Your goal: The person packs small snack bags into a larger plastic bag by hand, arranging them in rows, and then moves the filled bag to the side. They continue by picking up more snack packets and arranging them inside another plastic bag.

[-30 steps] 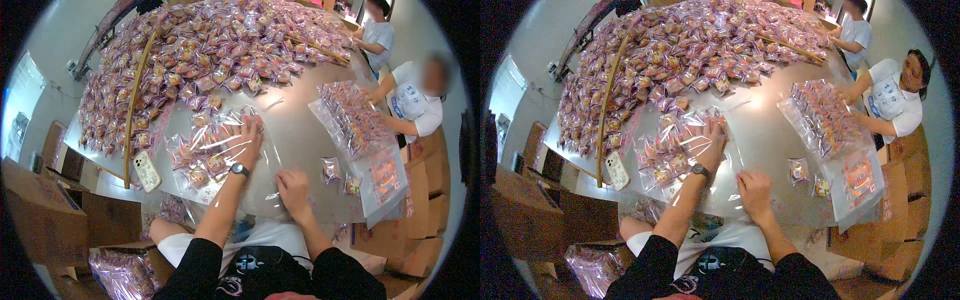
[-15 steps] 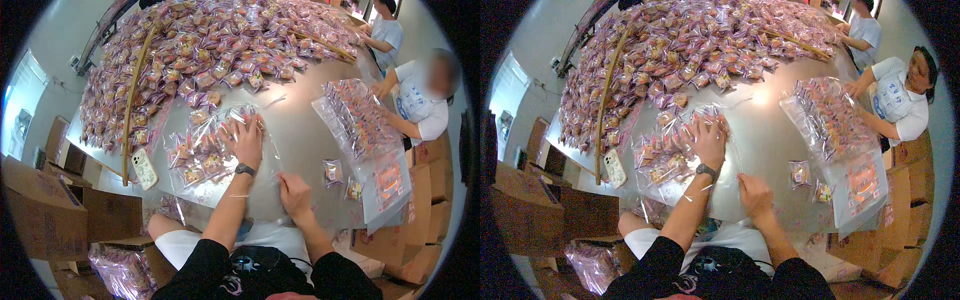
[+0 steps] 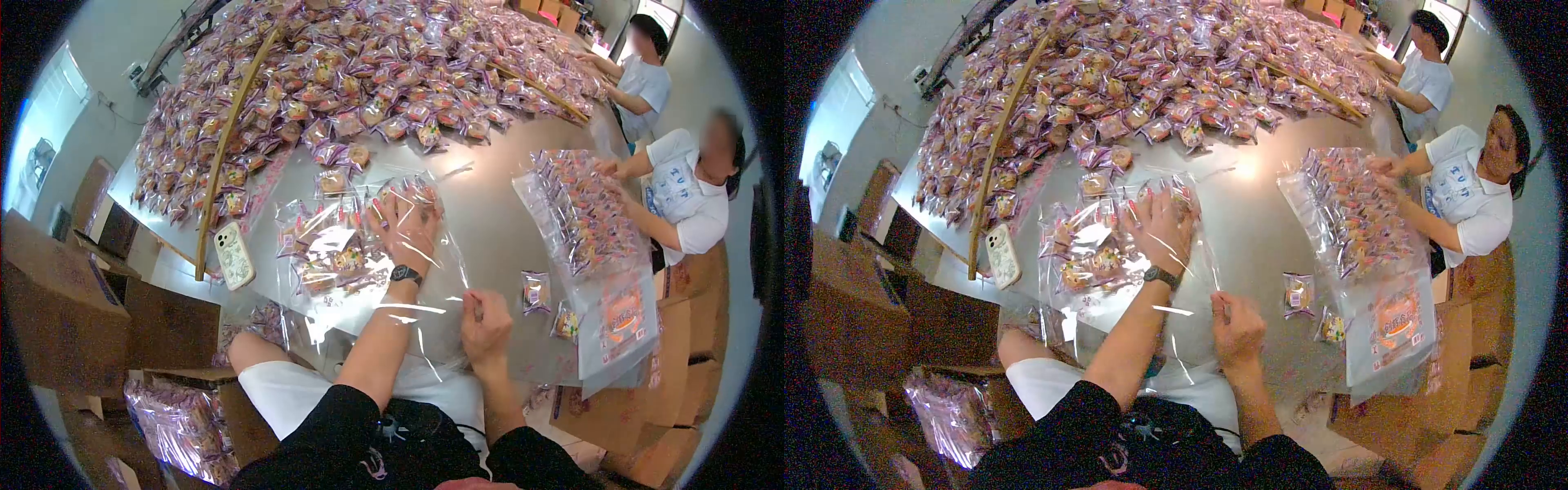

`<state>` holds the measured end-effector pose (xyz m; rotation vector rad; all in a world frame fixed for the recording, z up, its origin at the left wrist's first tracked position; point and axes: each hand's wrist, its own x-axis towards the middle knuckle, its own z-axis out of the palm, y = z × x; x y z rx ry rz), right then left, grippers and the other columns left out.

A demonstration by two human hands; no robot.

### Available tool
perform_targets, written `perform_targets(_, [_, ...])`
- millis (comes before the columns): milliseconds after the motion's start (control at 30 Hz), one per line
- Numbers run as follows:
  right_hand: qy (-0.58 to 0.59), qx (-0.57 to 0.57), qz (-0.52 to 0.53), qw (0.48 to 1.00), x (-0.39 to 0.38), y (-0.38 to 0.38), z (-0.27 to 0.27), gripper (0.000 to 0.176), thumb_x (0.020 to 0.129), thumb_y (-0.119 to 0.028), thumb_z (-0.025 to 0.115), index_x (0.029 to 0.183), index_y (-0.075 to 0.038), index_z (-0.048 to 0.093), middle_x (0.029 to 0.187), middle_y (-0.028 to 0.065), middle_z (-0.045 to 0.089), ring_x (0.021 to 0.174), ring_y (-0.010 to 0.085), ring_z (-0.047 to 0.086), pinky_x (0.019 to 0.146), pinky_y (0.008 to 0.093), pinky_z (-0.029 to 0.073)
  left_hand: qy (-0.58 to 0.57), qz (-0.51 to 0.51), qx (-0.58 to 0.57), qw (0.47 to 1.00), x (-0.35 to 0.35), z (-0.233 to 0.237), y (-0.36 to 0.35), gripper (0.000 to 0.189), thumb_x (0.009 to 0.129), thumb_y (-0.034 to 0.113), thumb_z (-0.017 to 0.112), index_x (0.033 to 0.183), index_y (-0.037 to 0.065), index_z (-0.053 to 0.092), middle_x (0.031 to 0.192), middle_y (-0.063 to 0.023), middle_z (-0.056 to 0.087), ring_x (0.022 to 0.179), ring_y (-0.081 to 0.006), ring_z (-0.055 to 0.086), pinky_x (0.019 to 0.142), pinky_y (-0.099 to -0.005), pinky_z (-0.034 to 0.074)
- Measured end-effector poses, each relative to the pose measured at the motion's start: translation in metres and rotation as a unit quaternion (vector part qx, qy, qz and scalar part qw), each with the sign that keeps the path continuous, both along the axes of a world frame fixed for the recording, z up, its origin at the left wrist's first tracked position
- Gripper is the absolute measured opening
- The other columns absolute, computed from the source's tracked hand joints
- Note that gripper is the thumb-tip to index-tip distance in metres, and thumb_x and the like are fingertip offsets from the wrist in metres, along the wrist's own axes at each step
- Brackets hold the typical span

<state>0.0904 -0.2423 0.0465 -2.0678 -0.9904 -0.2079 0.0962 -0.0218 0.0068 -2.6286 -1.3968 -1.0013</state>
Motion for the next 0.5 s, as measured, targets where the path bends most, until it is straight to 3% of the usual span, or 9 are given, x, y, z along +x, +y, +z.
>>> perform_targets(67, [-0.121,0.003,-0.021,0.992,-0.004,0.002,0.019,0.03,0.084,-0.016,0.077,0.11,-0.005,0.066,0.116,0.02,0.066,0.108,0.0363,0.064,0.087,0.0467,0.05,-0.026,-0.047,-0.061,0.997,-0.002,-0.008,0.0,0.063,0.094,0.049,0.061,0.144,0.013,0.054,0.146,-0.0095,0.055,0.142,-0.0267,0.04,0.118,-0.0646,0.013])
perform_targets(100, [-0.064,0.044,0.008,0.997,-0.005,-0.002,0.029,0.034,0.082,-0.014,0.076,0.112,-0.005,0.065,0.119,0.0197,0.063,0.112,0.0363,0.06,0.091,0.0468,0.048,-0.051,-0.073,-0.107,0.99,-0.002,-0.009,-0.002,0.062,0.094,0.047,0.061,0.145,0.012,0.053,0.147,-0.0098,0.054,0.144,-0.0274,0.039,0.117,-0.0659,0.013])
perform_targets(167, [0.049,0.129,0.064,0.988,-0.008,-0.011,0.051,0.041,0.077,-0.009,0.075,0.116,-0.006,0.063,0.125,0.0192,0.057,0.12,0.0362,0.052,0.098,0.0469,0.043,-0.02,-0.074,-0.015,0.997,-0.013,-0.003,-0.01,0.06,0.094,0.038,0.061,0.147,0.012,0.05,0.154,-0.0145,0.046,0.147,-0.032,0.034,0.116,-0.0725,0.009])
perform_targets(267, [0.179,0.286,0.256,0.906,-0.036,-0.045,0.118,0.037,0.078,-0.004,0.073,0.113,-0.005,0.061,0.108,0.0156,0.057,0.099,0.0328,0.057,0.085,0.0439,0.047,0.048,-0.103,0.03,0.993,-0.037,0.012,-0.026,0.073,0.092,0.034,0.064,0.155,0.009,0.037,0.156,-0.0148,0.04,0.15,-0.035,0.027,0.116,-0.0749,0.008])
perform_targets(300, [0.206,0.345,0.339,0.851,-0.045,-0.052,0.137,0.035,0.078,-0.003,0.073,0.111,-0.005,0.06,0.102,0.0145,0.057,0.09,0.0318,0.058,0.078,0.0427,0.049,0.051,-0.12,0.007,0.992,-0.043,0.009,-0.031,0.075,0.09,0.03,0.064,0.155,0.007,0.037,0.156,-0.017,0.04,0.148,-0.0359,0.031,0.117,-0.0721,0.01])
perform_targets(367, [0.147,0.421,0.513,0.733,-0.052,-0.039,0.179,0.021,0.083,-0.005,0.07,0.102,-0.004,0.061,0.088,0.0129,0.055,0.071,0.0301,0.056,0.059,0.0404,0.047,0.049,-0.157,0.016,0.986,-0.055,0.009,-0.041,0.072,0.089,0.029,0.064,0.153,0.005,0.04,0.157,-0.0176,0.039,0.146,-0.0371,0.034,0.118,-0.07,0.013])
perform_targets(433, [0.101,0.458,0.561,0.682,-0.071,-0.027,0.196,0.013,0.089,-0.009,0.069,0.101,-0.009,0.064,0.082,0.0097,0.055,0.063,0.0273,0.053,0.05,0.0389,0.043,0.045,-0.196,-0.014,0.98,-0.07,0.017,-0.05,0.065,0.088,0.026,0.064,0.146,0.001,0.048,0.16,-0.0192,0.036,0.142,-0.0386,0.04,0.118,-0.0665,0.019])
perform_targets(500, [0.117,0.515,0.539,0.657,-0.097,-0.018,0.199,0.018,0.09,-0.011,0.072,0.107,-0.016,0.068,0.079,0.006,0.056,0.062,0.0241,0.048,0.051,0.0374,0.04,-0.003,-0.23,-0.091,0.969,-0.093,0.021,-0.071,0.059,0.088,0.023,0.065,0.142,0.003,0.052,0.156,-0.0231,0.039,0.139,-0.043,0.04,0.118,-0.0672,0.02])
